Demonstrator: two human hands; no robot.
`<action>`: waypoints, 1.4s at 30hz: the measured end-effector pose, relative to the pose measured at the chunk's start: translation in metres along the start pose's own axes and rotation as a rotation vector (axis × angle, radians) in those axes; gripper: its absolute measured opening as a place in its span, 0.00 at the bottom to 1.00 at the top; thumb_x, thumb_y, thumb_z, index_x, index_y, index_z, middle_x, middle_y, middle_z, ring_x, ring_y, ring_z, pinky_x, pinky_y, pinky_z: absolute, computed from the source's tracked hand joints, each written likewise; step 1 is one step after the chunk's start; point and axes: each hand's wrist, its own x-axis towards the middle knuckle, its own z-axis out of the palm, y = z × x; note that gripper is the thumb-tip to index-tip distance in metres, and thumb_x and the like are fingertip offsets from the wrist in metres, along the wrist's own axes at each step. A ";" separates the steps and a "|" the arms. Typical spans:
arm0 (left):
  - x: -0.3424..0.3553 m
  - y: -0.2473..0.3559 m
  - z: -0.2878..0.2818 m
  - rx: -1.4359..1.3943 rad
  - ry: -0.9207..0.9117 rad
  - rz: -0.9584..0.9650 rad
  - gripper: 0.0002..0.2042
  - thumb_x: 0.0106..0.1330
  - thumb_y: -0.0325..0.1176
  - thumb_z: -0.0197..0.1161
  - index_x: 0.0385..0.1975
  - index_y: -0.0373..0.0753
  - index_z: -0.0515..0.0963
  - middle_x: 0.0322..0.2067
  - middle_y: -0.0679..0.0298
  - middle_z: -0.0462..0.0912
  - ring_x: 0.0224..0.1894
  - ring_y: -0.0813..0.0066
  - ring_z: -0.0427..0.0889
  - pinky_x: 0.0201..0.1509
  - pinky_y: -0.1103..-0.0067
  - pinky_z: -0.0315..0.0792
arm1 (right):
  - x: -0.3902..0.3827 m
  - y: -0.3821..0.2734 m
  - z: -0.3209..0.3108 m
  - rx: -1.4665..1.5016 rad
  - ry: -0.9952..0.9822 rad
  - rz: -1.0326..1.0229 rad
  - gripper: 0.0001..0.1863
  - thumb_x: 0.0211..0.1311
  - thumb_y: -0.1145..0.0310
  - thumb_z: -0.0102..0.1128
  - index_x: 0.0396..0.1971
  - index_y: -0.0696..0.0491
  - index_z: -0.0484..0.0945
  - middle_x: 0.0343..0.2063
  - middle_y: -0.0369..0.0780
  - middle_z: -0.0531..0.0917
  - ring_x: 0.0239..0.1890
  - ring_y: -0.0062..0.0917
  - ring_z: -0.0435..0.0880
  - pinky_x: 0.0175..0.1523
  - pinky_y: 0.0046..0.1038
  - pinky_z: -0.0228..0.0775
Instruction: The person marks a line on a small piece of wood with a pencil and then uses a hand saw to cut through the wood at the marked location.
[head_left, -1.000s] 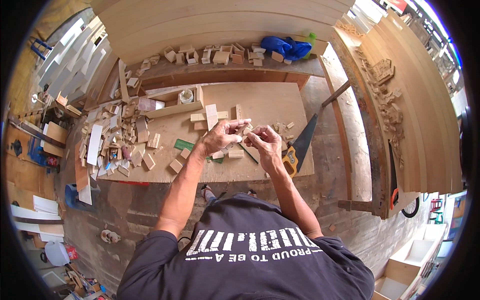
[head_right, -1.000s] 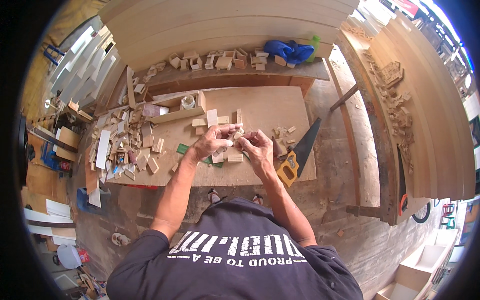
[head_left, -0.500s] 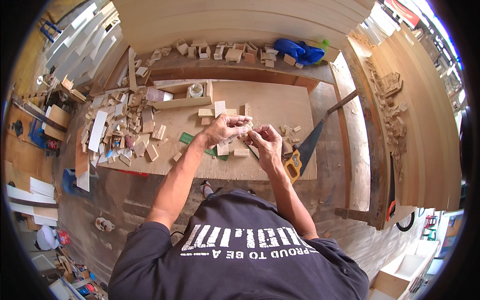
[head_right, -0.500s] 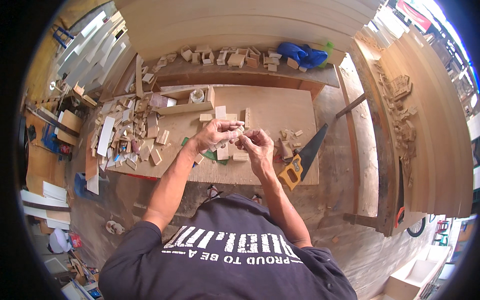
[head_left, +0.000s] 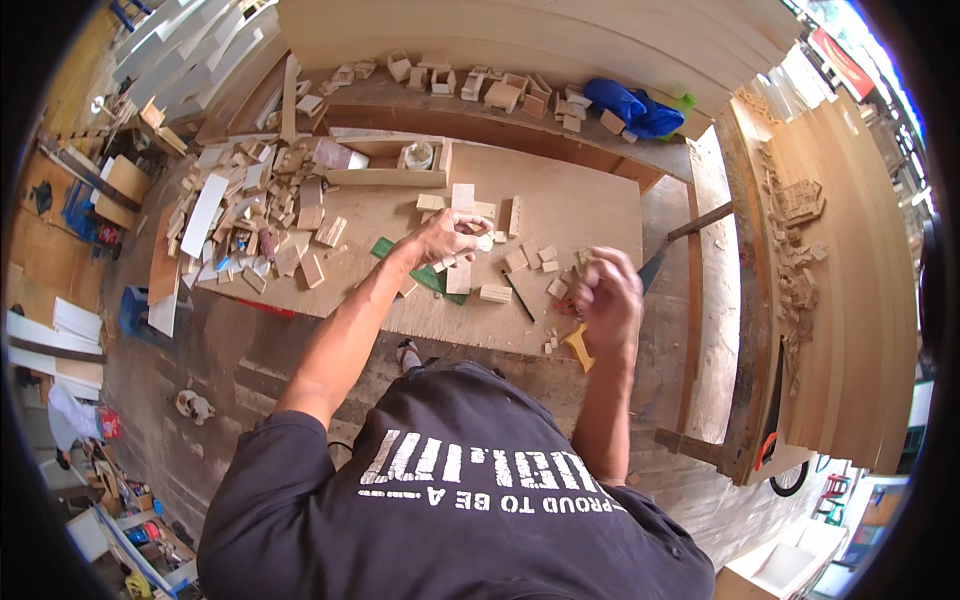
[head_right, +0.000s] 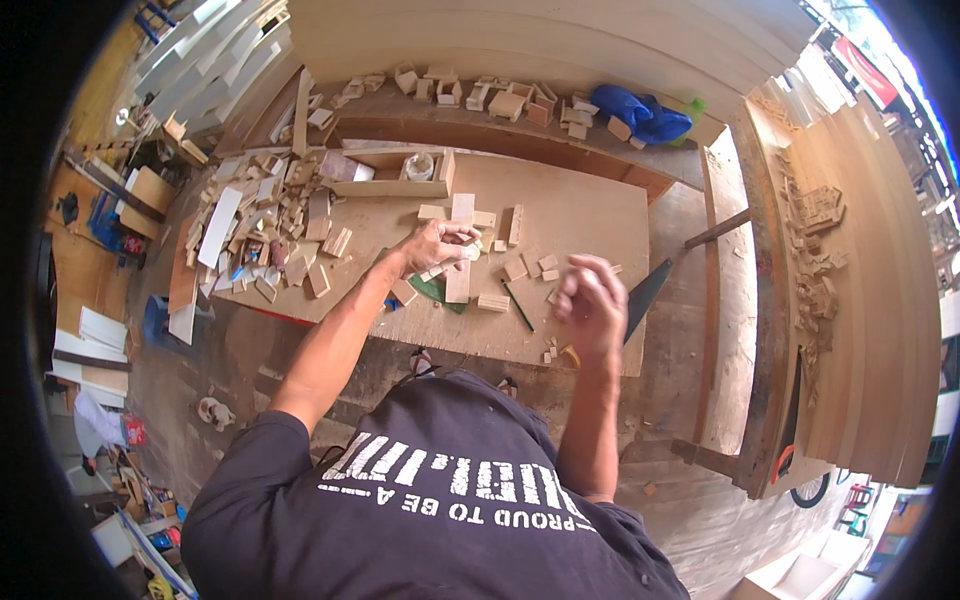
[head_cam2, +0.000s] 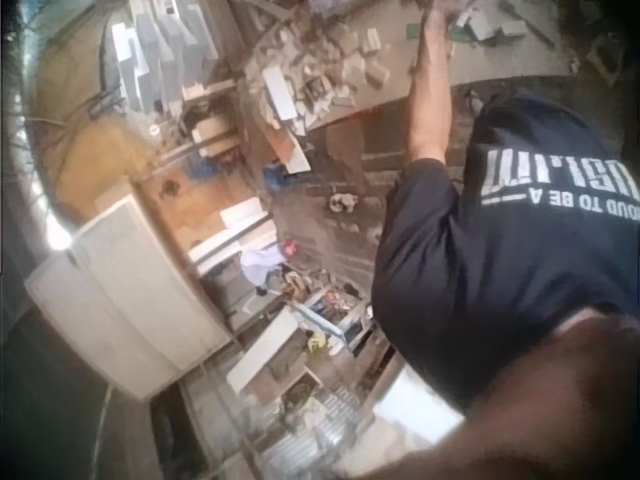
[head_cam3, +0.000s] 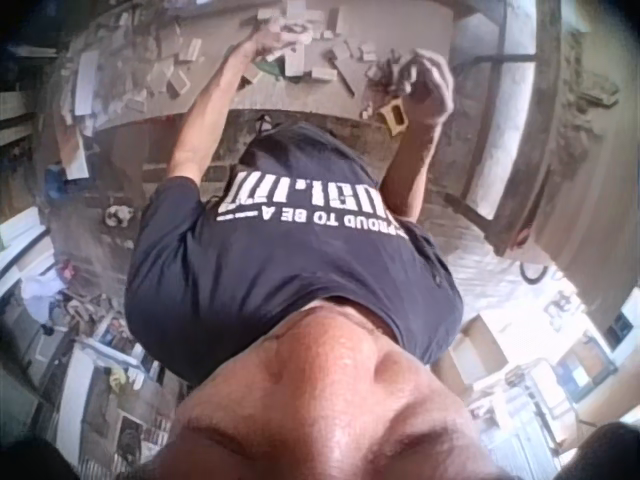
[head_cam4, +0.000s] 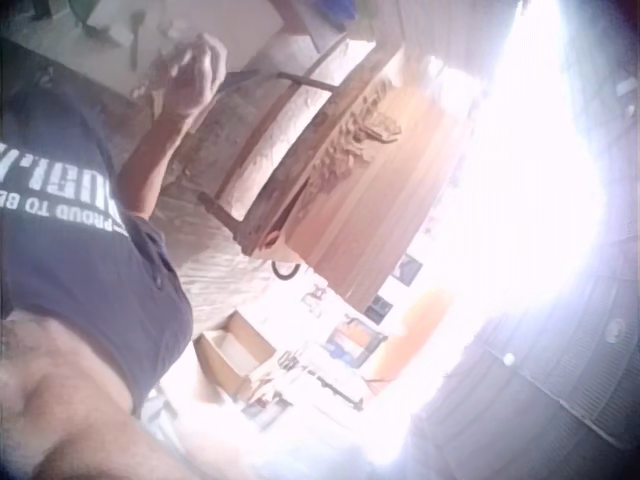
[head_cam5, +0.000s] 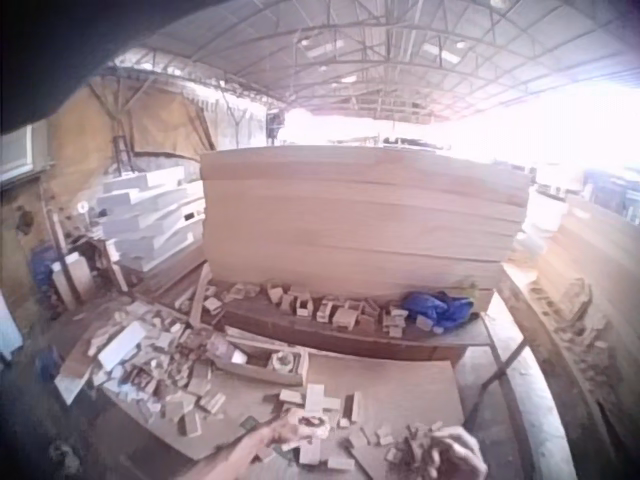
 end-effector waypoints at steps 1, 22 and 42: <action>0.005 -0.015 -0.005 -0.014 0.008 -0.017 0.21 0.60 0.27 0.63 0.55 0.34 0.77 0.39 0.60 0.85 0.31 0.78 0.83 0.31 0.80 0.78 | -0.008 -0.029 -0.001 -0.095 0.011 -0.078 0.09 0.64 0.74 0.53 0.40 0.62 0.76 0.23 0.37 0.74 0.20 0.20 0.72 0.23 0.22 0.66; 0.044 -0.132 0.018 -0.201 -0.103 -0.268 0.23 0.57 0.37 0.70 0.50 0.32 0.79 0.38 0.57 0.86 0.31 0.74 0.85 0.26 0.79 0.79 | -0.092 -0.237 0.135 -0.290 -1.617 -0.756 0.04 0.56 0.74 0.59 0.31 0.54 0.81 0.13 0.34 0.72 0.11 0.15 0.66 0.15 0.19 0.51; 0.006 -0.034 0.029 -0.478 -0.272 0.039 0.24 0.62 0.26 0.66 0.58 0.27 0.72 0.41 0.66 0.82 0.35 0.83 0.80 0.37 0.84 0.74 | 0.008 0.131 0.018 -0.201 0.046 0.222 0.11 0.69 0.69 0.61 0.42 0.58 0.71 0.32 0.39 0.82 0.31 0.20 0.82 0.36 0.22 0.74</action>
